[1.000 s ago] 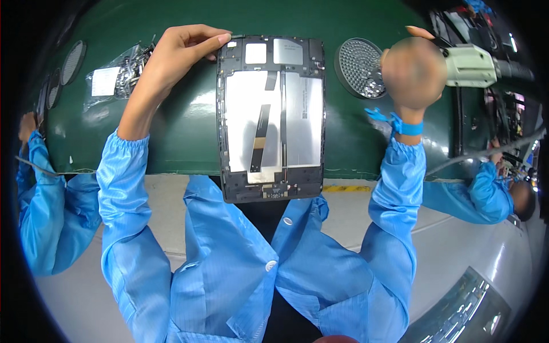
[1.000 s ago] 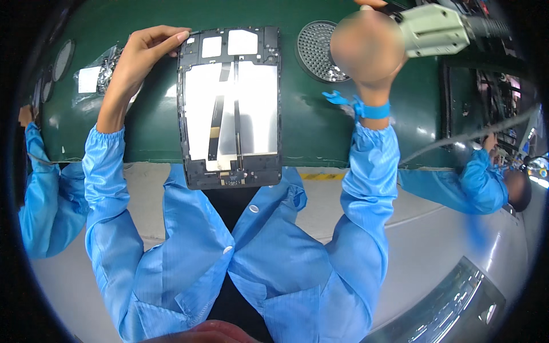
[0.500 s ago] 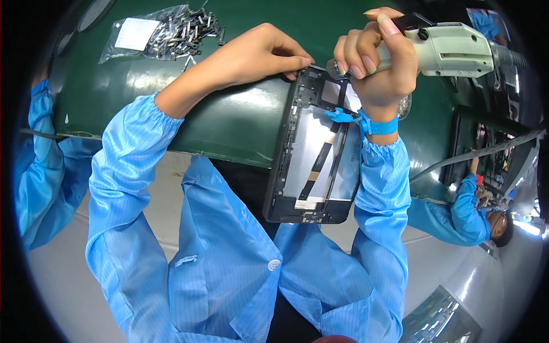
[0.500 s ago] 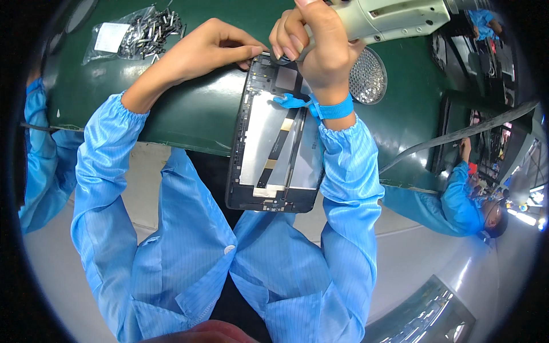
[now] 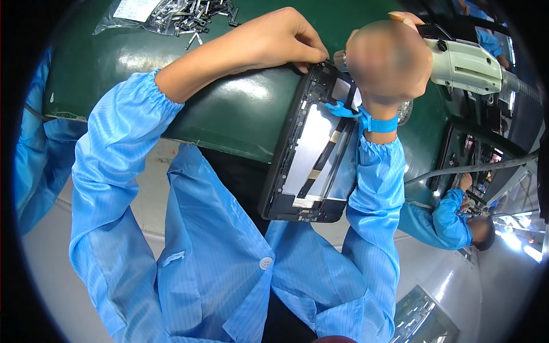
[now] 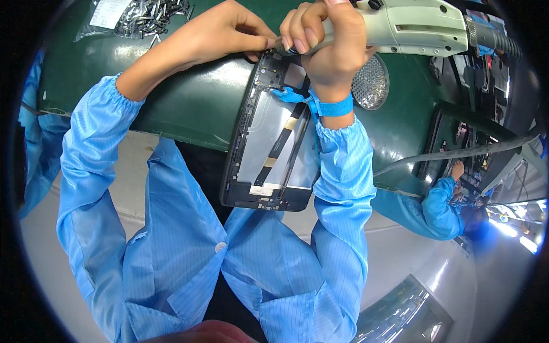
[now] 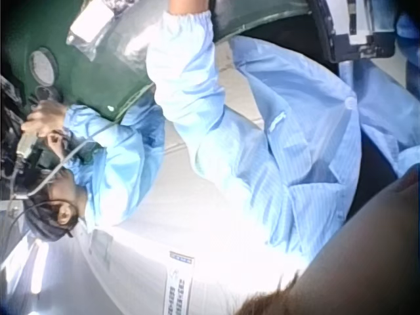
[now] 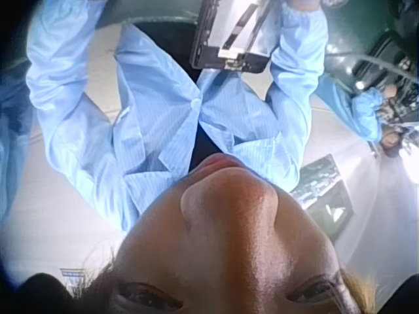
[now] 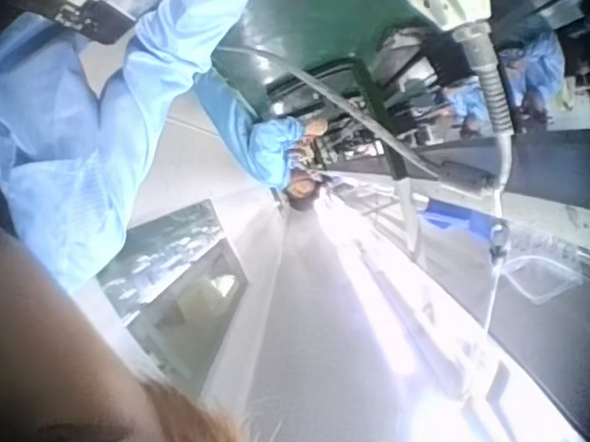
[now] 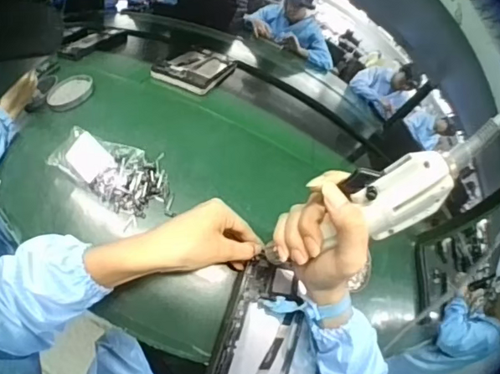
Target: Assembling electronic screen components using an electric screwdriver at a factory workbench.
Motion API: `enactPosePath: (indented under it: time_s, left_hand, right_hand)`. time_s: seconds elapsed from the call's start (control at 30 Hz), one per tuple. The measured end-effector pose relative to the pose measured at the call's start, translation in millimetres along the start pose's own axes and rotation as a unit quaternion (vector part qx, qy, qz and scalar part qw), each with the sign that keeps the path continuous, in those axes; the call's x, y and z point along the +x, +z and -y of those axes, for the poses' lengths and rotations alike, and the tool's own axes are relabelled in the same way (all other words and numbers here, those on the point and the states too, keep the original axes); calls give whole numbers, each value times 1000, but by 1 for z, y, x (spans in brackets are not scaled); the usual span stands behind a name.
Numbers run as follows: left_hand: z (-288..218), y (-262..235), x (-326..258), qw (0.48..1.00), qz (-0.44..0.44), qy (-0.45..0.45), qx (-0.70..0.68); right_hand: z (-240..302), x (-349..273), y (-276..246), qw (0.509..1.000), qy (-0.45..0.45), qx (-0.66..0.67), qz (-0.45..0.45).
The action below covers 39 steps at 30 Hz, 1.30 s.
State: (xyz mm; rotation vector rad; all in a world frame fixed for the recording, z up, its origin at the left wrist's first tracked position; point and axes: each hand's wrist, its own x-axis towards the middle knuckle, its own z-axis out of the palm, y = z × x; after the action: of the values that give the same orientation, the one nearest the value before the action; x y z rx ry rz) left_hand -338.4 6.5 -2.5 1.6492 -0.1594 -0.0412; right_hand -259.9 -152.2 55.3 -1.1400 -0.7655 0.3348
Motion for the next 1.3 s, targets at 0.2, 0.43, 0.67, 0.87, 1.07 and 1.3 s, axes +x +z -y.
enactPosePath:
  time_s: [0.2,0.43,0.67,0.87,1.07,1.3]
  left_hand:
    - [-27,-9,-5,998,16,-55,19]
    - [-23,-10,-5,997,33,-74,1]
    - [-18,-10,-7,998,27,-49,-13]
    - [-18,-11,-8,998,38,-51,-1]
    - [-24,-10,-4,996,41,-80,27]
    - [-27,-8,-7,996,25,-84,4]
  right_hand:
    - [-5,0,0,1000,-1,2,9]
    - [-8,-1,0,1000,5,-15,-8]
    - [-12,-1,0,1000,0,-8,15]
    - [5,-8,31,998,55,-42,-2]
    - [6,-2,26,997,82,-11,-5]
    - [4,0,23,997,76,-3,-21]
